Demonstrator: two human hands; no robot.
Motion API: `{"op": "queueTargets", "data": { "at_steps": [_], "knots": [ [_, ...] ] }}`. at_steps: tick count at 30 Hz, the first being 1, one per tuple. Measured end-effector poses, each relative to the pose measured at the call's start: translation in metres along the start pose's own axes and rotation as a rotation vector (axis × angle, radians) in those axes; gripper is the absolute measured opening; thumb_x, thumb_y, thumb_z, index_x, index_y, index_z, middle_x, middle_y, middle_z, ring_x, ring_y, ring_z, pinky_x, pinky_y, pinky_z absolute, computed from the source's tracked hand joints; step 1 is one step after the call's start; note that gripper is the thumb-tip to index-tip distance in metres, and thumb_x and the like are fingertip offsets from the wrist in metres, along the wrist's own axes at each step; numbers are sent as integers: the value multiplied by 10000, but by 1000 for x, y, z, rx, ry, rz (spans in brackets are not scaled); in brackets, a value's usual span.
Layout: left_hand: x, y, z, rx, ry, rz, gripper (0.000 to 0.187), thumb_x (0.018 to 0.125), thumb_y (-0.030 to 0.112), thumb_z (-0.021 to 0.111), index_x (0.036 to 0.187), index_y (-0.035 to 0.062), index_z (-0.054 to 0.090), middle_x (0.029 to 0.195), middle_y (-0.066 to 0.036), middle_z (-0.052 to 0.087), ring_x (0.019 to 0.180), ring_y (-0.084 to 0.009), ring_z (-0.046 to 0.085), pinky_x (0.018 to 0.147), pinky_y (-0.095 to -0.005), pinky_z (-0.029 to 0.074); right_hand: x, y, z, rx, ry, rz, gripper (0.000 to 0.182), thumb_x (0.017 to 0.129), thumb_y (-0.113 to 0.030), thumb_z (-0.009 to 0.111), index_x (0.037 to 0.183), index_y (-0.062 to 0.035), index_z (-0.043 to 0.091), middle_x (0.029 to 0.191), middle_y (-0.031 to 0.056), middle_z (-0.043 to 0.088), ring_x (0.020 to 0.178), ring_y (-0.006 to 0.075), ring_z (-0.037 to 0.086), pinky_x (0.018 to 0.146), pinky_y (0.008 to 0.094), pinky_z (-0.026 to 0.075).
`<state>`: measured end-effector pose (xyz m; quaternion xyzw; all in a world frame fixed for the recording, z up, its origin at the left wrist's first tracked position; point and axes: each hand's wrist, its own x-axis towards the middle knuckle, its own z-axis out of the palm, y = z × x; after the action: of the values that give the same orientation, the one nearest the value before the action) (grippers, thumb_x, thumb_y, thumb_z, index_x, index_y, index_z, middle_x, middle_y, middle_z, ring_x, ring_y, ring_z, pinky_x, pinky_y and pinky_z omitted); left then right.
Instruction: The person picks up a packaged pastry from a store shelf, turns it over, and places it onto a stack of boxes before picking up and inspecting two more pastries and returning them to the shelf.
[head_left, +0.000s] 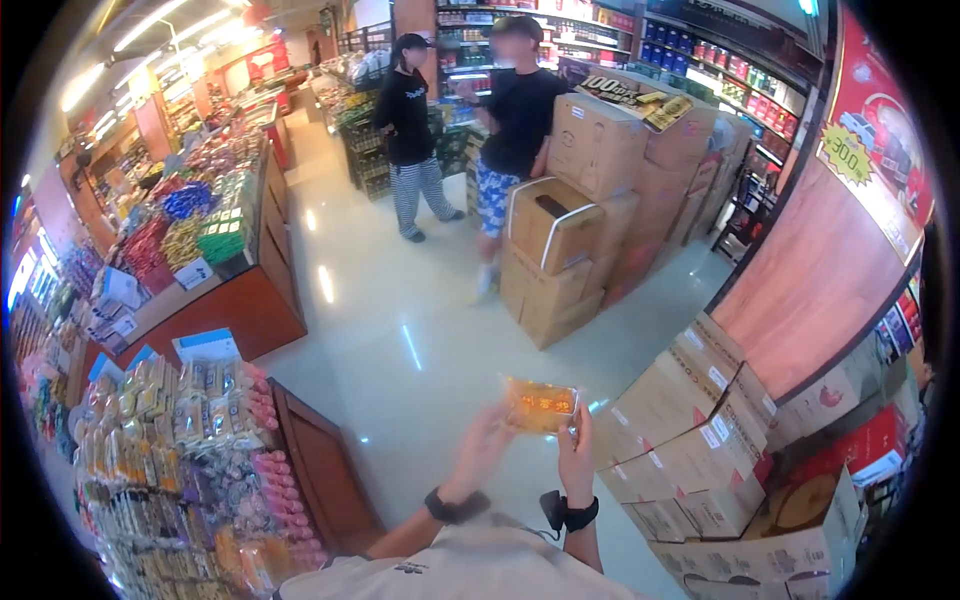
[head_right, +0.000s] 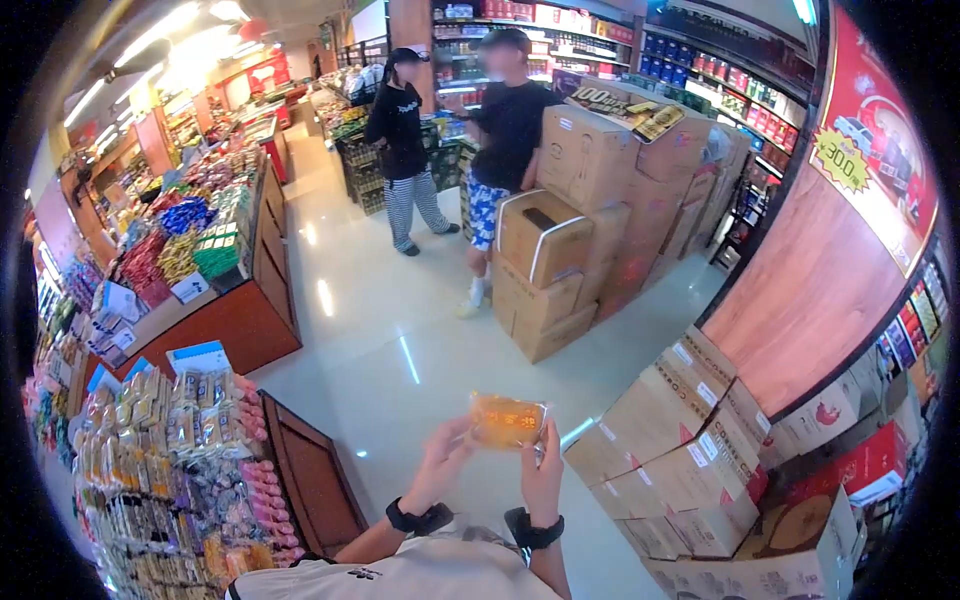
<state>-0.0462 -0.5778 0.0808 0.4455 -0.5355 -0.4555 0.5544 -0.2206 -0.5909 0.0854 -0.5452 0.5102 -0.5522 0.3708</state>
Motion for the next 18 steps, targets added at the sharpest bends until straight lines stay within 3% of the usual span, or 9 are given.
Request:
{"op": "queueTargets", "data": {
  "at_steps": [2, 7, 9, 11, 14, 18],
  "knots": [
    [3, 7, -6, -10, -37, 12, 416, 974, 101, 521, 1369, 24, 419, 1300, -81, 508, 1134, -155, 538, 960, -324, 447, -1, 12, 4, -63, 42, -35, 556, 932, -110, 542, 1421, 57, 338, 1313, 221, 537, 1199, 275, 539, 968, 360, 444],
    [15, -29, -22, 45, -96, 72, 347, 954, 48, 507, 1297, 11, 471, 1183, -68, 562, 1057, -145, 563, 939, -318, 460, -14, 4, 13, -59, 53, 102, 573, 918, -117, 584, 1433, -10, 357, 1247, 202, 582, 1126, 262, 580, 914, 350, 474],
    [20, 2, -9, -324, -85, -235, 311, 951, 51, 511, 1257, -1, 496, 1152, -77, 581, 1059, -153, 570, 943, -316, 460, -26, 7, 4, -138, 103, 124, 577, 914, -117, 596, 1436, -37, 363, 1230, 195, 591, 1101, 252, 593, 873, 339, 491],
    [29, -4, -3, -251, -154, -193, 312, 953, 53, 510, 1259, -6, 493, 1163, -87, 579, 1072, -159, 569, 948, -311, 456, -24, 17, 0, -214, 149, 85, 579, 913, -119, 604, 1438, -59, 367, 1219, 190, 596, 1083, 241, 602, 828, 324, 507],
    [44, -12, 8, -133, -234, -147, 316, 952, 51, 511, 1261, -11, 490, 1178, -93, 577, 1089, -165, 566, 961, -305, 447, -16, 7, -19, -157, 137, 225, 541, 937, -82, 559, 1431, 13, 360, 1339, 163, 526, 1197, 208, 526, 896, 296, 477],
    [71, -48, 48, -142, -325, -99, 323, 951, 49, 520, 1266, -15, 488, 1191, -100, 571, 1108, -173, 557, 977, -310, 437, 6, 42, -50, -212, 246, 148, 546, 933, -86, 572, 1434, -10, 368, 1334, 153, 531, 1183, 198, 540, 892, 296, 478]
  ]
}}
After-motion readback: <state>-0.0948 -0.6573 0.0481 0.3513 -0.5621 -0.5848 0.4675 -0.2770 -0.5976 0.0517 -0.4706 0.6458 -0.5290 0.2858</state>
